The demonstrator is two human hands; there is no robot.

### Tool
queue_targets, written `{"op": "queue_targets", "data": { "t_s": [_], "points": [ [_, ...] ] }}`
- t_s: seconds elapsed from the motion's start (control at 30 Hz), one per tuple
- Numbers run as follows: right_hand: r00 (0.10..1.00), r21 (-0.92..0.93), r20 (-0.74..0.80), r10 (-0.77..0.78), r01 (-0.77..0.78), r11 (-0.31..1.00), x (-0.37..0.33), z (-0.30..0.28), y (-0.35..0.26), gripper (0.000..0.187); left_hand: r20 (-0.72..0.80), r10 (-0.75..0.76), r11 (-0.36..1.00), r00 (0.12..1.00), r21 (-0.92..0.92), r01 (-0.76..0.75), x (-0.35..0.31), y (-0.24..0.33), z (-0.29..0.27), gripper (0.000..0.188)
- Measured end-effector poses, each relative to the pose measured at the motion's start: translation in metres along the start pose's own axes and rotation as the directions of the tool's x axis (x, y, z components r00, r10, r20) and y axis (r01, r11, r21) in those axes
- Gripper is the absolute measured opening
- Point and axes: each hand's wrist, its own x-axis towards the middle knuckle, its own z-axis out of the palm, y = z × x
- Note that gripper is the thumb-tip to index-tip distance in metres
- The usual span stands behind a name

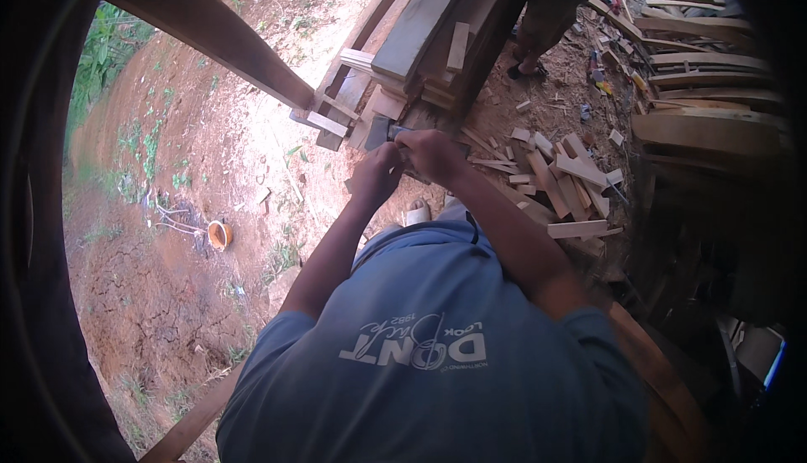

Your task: The person uses a hand axe to split small wooden pieces and then assembles them into rectangular frames. They repeatedly fit the pieces together, inspect the joints, and place completed frames on a nearby pile.

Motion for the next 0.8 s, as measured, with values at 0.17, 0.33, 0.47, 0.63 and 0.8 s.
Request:
{"op": "queue_targets", "data": {
  "t_s": [0.17, 0.33, 0.47, 0.63, 0.8],
  "points": [
    [1.000, 0.032, 0.008, -0.006, 0.005, 0.999, 0.001, 0.004, 0.007, 0.009, 0.019, 0.009, 1.000, 1.000, 0.009, -0.009, 0.001, 0.001, -0.003, 0.023],
    [1.000, 0.043, -0.010, -0.028, 0.029, 0.999, 0.003, 0.005, 0.007, 0.008, 0.040, 0.007, 1.000, 0.999, 0.017, -0.008, 0.003, 0.001, -0.004, 0.025],
    [0.999, 0.015, -0.002, -0.053, 0.053, 0.999, 0.002, 0.005, 0.007, 0.007, 0.054, -0.032, 0.999, 0.998, 0.017, 0.031, 0.002, 0.002, -0.003, 0.025],
    [0.995, -0.018, 0.028, -0.094, 0.094, 0.995, 0.004, 0.008, 0.012, 0.009, 0.011, 0.001, 1.000, 1.000, 0.004, -0.001, 0.003, 0.003, -0.003, 0.030],
    [0.996, -0.040, 0.053, -0.070, 0.072, 0.997, 0.003, 0.005, 0.011, 0.011, -0.048, 0.050, 0.998, 0.998, -0.029, -0.052, 0.005, 0.018, -0.013, 0.040]
  ]
}}
